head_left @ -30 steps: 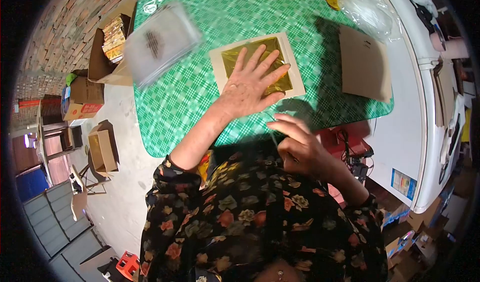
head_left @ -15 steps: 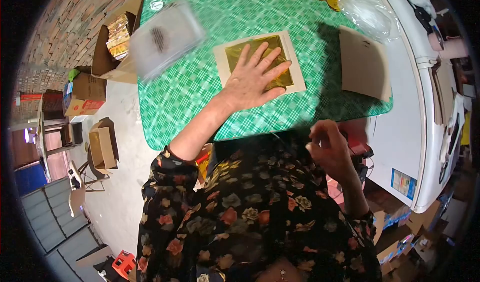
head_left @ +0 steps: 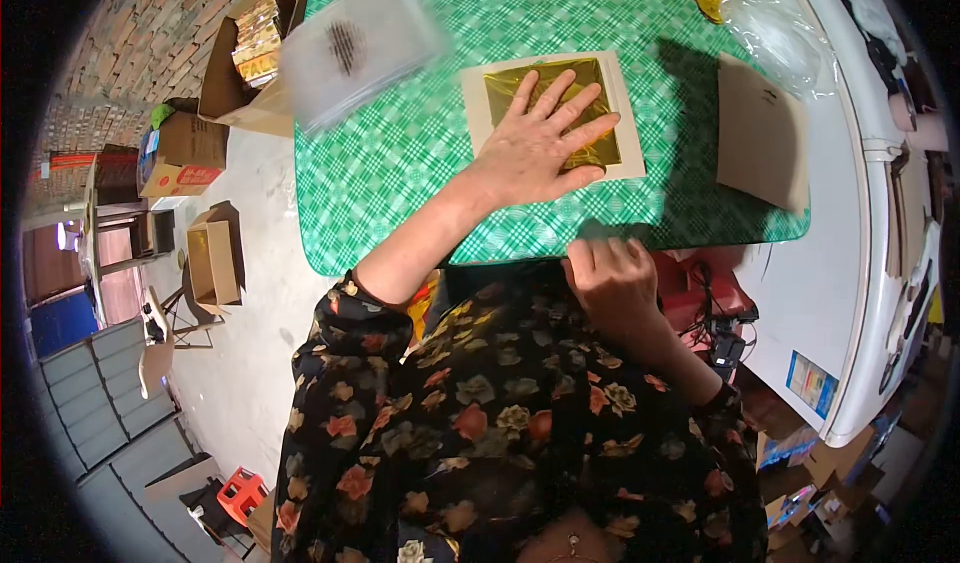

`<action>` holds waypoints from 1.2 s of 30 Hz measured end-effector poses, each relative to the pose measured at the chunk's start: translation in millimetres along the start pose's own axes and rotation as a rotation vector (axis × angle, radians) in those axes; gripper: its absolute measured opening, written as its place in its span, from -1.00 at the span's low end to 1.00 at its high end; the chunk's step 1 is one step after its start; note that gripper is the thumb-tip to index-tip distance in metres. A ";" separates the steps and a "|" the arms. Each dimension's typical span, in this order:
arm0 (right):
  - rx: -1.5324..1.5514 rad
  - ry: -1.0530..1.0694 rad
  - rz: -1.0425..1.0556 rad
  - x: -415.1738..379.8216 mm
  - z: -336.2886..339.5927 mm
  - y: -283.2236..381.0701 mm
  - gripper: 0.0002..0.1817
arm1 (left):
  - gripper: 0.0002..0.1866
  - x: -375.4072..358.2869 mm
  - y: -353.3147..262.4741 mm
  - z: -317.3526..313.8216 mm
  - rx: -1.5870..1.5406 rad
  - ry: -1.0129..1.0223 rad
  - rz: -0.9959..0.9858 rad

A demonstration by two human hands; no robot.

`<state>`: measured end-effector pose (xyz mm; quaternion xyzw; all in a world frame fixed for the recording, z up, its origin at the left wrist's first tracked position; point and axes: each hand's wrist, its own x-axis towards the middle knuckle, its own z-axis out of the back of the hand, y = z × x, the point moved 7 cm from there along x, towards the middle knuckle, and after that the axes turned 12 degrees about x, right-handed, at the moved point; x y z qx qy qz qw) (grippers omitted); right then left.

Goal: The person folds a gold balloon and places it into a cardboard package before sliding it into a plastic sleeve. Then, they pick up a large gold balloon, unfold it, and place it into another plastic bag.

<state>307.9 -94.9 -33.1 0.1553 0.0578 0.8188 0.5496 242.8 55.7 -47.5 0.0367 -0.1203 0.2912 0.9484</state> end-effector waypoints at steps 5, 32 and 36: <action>0.342 0.032 0.020 -2.6 5.7 0.5 -0.91 | -0.26 0.0 0.4 -1.3 0.004 0.000 0.000; 0.183 -0.220 -0.033 -75.5 36.5 -79.3 -0.45 | -0.23 -41.1 -34.9 46.3 -0.066 -0.107 -0.040; 0.173 -0.153 0.030 -56.1 38.4 -76.1 -0.37 | -0.27 -61.4 -28.8 61.8 -0.105 -0.119 -0.001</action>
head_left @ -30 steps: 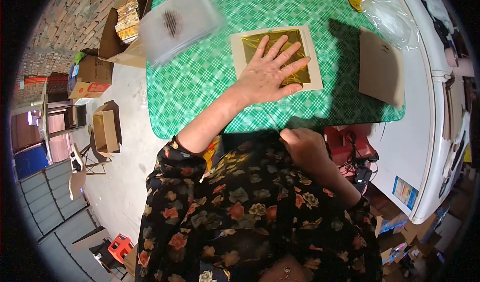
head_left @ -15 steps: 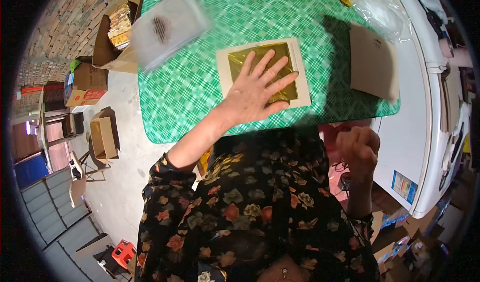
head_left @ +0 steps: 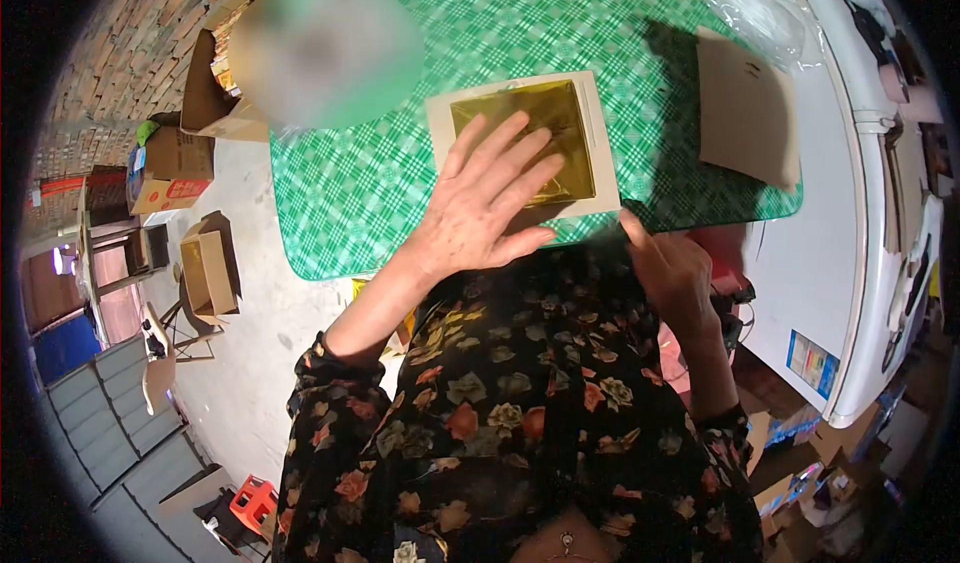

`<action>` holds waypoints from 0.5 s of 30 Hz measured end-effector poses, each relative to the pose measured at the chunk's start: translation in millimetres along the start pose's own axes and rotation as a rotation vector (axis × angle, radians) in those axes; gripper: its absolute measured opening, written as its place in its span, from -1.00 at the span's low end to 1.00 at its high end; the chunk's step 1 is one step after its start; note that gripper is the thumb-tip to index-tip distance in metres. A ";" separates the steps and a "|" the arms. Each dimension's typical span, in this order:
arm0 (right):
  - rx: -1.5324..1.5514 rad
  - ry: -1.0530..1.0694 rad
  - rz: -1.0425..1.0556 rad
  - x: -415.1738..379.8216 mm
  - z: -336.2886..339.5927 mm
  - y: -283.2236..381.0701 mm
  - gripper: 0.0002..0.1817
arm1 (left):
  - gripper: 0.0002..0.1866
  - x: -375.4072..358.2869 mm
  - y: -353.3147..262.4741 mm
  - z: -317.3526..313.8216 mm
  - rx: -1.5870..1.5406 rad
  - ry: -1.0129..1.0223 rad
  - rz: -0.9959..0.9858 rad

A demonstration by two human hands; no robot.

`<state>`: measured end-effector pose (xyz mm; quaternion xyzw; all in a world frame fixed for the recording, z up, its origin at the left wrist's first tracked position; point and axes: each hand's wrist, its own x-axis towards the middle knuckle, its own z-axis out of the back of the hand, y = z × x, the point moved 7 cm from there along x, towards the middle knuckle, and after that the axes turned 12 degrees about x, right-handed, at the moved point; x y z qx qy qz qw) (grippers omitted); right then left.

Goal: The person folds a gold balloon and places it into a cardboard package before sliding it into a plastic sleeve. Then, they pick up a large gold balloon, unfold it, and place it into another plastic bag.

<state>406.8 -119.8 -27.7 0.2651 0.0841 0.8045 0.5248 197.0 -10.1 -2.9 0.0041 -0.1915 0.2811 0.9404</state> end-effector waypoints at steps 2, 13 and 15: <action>-0.024 0.049 0.007 4.9 -3.2 0.0 -0.35 | -0.29 -18.4 2.6 8.2 -0.011 0.023 0.031; -0.020 0.042 -0.021 10.8 -8.0 -1.3 -0.46 | -0.48 -104.4 -9.3 8.8 -0.001 0.064 0.285; 0.007 0.017 -0.016 14.4 -3.7 1.2 -0.44 | -0.47 -107.0 -8.1 6.2 0.010 0.032 0.297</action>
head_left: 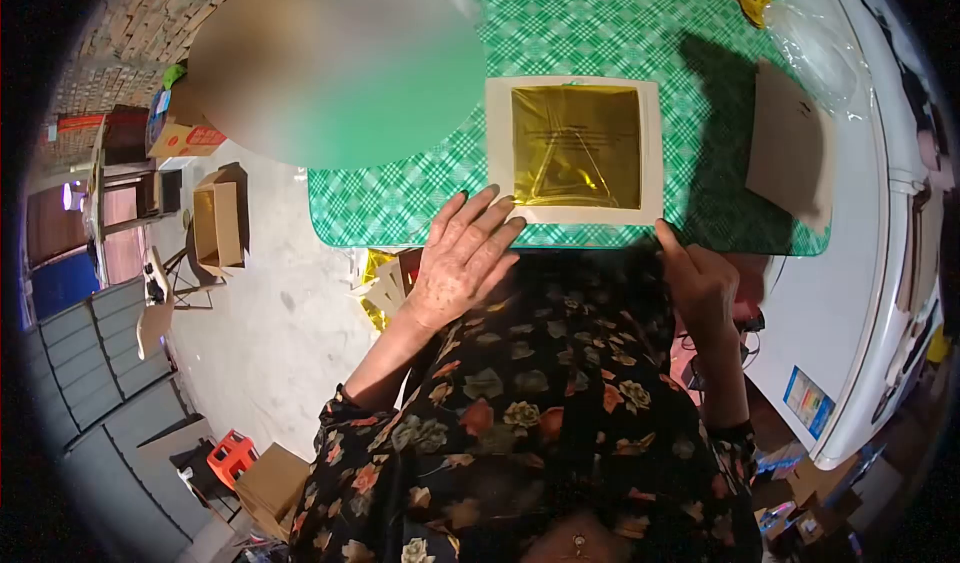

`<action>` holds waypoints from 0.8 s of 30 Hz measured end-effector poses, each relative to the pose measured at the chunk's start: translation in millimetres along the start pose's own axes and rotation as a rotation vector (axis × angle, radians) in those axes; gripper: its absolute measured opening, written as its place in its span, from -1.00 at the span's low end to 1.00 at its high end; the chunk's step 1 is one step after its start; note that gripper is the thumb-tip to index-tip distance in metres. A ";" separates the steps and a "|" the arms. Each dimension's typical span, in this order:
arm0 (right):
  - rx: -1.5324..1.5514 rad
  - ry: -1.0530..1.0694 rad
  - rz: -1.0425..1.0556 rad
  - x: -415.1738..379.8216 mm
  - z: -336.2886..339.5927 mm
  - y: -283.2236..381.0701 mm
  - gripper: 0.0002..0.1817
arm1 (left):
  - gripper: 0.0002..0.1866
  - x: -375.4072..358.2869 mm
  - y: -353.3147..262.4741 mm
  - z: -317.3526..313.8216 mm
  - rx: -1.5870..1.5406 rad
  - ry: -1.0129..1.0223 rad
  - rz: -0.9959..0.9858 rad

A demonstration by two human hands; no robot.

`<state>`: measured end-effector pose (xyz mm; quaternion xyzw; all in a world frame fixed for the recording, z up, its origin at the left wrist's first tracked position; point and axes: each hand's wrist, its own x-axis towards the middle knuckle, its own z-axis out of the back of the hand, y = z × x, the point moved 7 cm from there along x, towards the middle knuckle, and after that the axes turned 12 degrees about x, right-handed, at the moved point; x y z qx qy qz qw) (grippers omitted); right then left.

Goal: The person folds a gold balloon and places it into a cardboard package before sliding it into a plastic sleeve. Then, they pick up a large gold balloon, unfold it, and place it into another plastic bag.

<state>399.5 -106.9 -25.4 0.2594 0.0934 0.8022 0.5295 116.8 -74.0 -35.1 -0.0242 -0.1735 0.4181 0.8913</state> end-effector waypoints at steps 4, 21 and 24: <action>0.038 0.012 0.016 -2.6 -0.2 -4.9 -0.50 | -0.54 -2.3 -0.3 0.3 0.000 -0.058 0.006; 0.317 0.015 -0.395 22.3 -4.1 -18.4 -0.88 | -0.84 14.8 4.2 12.7 -0.167 -0.215 0.198; 0.302 0.036 -0.377 24.5 -8.4 -18.9 -0.85 | -0.82 14.7 6.9 9.5 -0.154 -0.239 0.222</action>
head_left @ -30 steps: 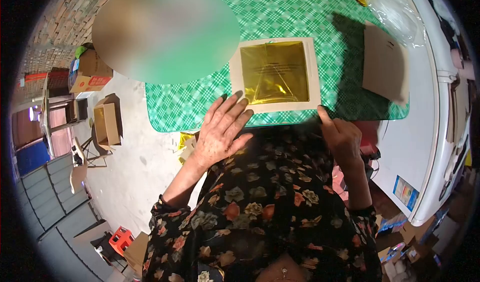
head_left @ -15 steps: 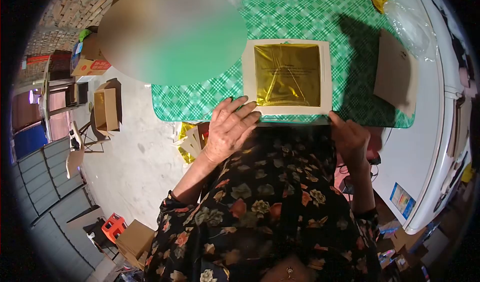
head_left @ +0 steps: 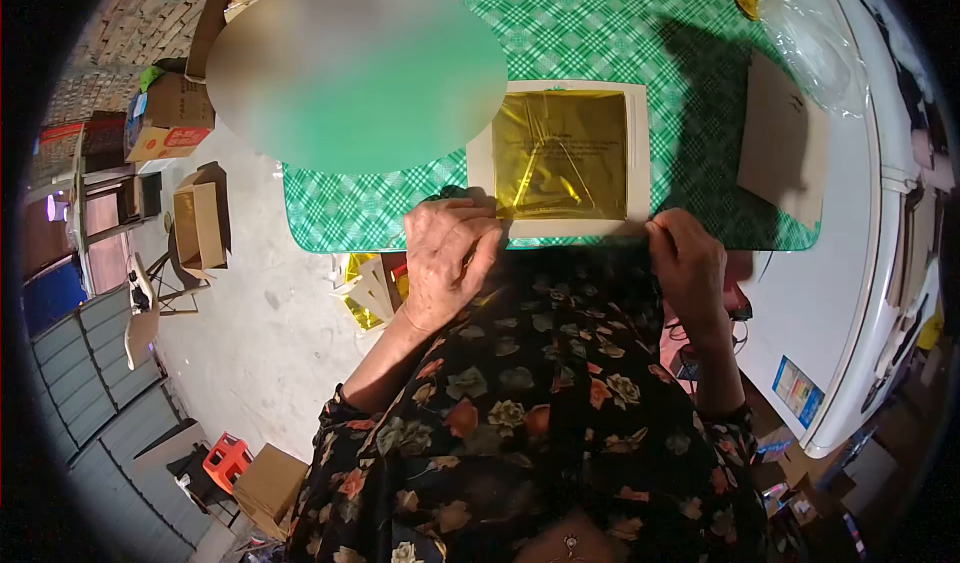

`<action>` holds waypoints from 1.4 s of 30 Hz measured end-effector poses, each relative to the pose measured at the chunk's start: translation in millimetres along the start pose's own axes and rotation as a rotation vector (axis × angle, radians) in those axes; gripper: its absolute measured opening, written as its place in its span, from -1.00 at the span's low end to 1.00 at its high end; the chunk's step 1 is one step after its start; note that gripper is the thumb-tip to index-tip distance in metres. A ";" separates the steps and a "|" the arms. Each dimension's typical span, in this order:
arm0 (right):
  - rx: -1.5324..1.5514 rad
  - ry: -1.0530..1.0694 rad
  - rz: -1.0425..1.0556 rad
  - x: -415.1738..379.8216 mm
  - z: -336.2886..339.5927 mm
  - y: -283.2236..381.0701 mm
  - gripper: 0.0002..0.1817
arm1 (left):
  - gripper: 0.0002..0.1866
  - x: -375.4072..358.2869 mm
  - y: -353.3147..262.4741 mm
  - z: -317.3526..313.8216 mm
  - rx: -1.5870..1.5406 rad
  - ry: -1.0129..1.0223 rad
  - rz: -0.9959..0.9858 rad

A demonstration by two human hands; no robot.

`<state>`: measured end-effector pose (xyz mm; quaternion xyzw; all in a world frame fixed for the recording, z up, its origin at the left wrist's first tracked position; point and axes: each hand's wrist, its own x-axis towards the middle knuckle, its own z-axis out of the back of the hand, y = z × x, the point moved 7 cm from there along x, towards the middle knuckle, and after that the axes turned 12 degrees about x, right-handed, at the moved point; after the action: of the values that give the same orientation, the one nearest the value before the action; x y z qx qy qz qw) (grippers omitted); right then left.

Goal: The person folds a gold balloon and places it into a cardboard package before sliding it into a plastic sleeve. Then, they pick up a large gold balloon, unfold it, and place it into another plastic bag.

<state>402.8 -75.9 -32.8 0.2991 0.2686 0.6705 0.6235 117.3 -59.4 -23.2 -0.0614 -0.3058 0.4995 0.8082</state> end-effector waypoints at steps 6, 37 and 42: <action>-0.072 0.014 -0.068 4.0 -3.2 5.0 -0.90 | -0.77 3.8 2.1 -4.5 0.032 0.002 0.017; -0.228 -0.137 0.102 30.8 -20.2 16.4 -0.83 | -0.55 -52.3 20.7 28.4 0.213 -0.093 0.360; -0.138 -0.137 0.178 59.5 -30.1 32.9 -0.68 | -0.77 -86.8 36.8 19.7 -0.282 -0.046 0.822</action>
<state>355.8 -18.8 -25.2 0.3232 0.1513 0.7181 0.5975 50.8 -118.6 -59.8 -0.2767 -0.3389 0.7344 0.5189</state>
